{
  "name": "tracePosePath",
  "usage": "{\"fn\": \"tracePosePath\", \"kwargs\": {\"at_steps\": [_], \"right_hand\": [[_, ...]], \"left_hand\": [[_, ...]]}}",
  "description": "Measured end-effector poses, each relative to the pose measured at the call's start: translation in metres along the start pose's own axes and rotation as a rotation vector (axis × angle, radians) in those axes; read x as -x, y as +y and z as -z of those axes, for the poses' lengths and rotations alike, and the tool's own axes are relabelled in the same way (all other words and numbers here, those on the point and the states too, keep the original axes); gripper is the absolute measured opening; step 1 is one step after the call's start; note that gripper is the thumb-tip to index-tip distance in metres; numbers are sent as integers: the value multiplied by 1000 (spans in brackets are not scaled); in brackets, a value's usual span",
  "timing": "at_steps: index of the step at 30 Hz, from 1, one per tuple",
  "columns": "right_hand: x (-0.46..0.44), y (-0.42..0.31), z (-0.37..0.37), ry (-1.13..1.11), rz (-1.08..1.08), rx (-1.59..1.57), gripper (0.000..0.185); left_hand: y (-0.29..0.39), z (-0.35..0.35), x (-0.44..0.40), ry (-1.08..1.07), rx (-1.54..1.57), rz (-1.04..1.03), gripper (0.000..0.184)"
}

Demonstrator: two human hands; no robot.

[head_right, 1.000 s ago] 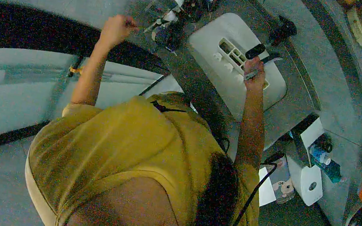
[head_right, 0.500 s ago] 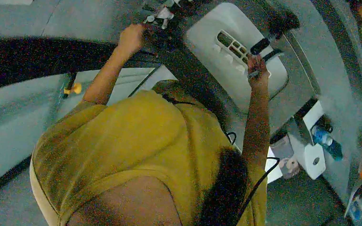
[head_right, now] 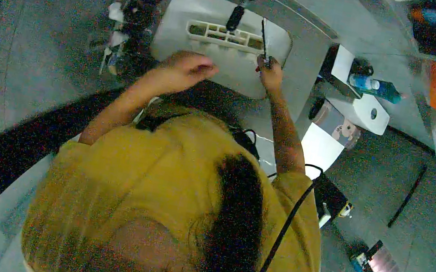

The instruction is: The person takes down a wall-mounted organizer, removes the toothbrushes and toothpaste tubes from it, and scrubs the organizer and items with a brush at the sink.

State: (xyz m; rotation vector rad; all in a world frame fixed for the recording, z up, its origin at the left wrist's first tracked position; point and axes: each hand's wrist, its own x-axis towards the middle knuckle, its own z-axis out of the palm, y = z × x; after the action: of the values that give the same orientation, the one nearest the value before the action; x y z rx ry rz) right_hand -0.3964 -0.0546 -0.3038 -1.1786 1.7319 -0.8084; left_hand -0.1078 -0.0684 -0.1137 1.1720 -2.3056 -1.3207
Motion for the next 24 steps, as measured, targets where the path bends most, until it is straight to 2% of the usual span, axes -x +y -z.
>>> {"fn": "tracePosePath", "kwargs": {"at_steps": [1, 2, 4, 5, 6, 8, 9, 10, 12, 13, 14, 16, 17, 18, 20, 22, 24], "right_hand": [[3, 9, 6, 49, 71, -9, 34], [7, 17, 12, 98, 142, -14, 33], [1, -9, 20, 167, 36, -353, 32], [-2, -21, 22, 229, -12, -271, 34], [-8, -18, 20, 226, -13, -289, 34], [-23, -8, 13, 260, -105, -76, 39], [-31, 0, 8, 230, -144, -121, 45], [-31, -6, 4, 231, -156, -135, 45], [-38, -15, -1, 50, -226, -17, 50], [-48, 3, -8, 12, -322, 98, 51], [-59, 20, -17, 14, -327, 87, 51], [-63, 23, -27, 196, -185, -514, 51], [-61, 11, -16, 177, -294, -494, 43], [-60, 10, -11, 178, -291, -490, 43], [-58, 6, 1, 145, -49, 129, 33], [-63, 12, 5, 129, -77, 116, 30], [-72, 17, 8, 91, -132, 95, 26]], "left_hand": [[-23, -25, -27, -162, -49, 83, 24], [-32, -41, -44, -118, -194, 142, 24], [-74, -63, -87, 37, -449, 236, 24], [-117, -80, -104, 145, -557, 249, 24], [-158, -94, -116, 140, -574, 255, 24], [-214, -107, -133, 274, -732, 265, 36], [-186, -105, -141, 158, -568, 594, 44], [-185, -109, -136, 145, -582, 595, 44], [-190, -115, -136, 459, -769, 394, 50], [-180, -113, -138, 452, -780, 389, 50], [-170, -113, -140, 491, -702, 471, 50], [-187, -120, -141, 523, -619, 557, 51], [-202, -120, -142, 471, -594, 533, 53], [-201, -115, -144, 422, -567, 509, 55], [-197, -110, -149, 346, -549, 536, 57], [-177, -96, -148, 272, -530, 562, 59], [-157, -84, -145, 367, -394, 483, 68]]}}
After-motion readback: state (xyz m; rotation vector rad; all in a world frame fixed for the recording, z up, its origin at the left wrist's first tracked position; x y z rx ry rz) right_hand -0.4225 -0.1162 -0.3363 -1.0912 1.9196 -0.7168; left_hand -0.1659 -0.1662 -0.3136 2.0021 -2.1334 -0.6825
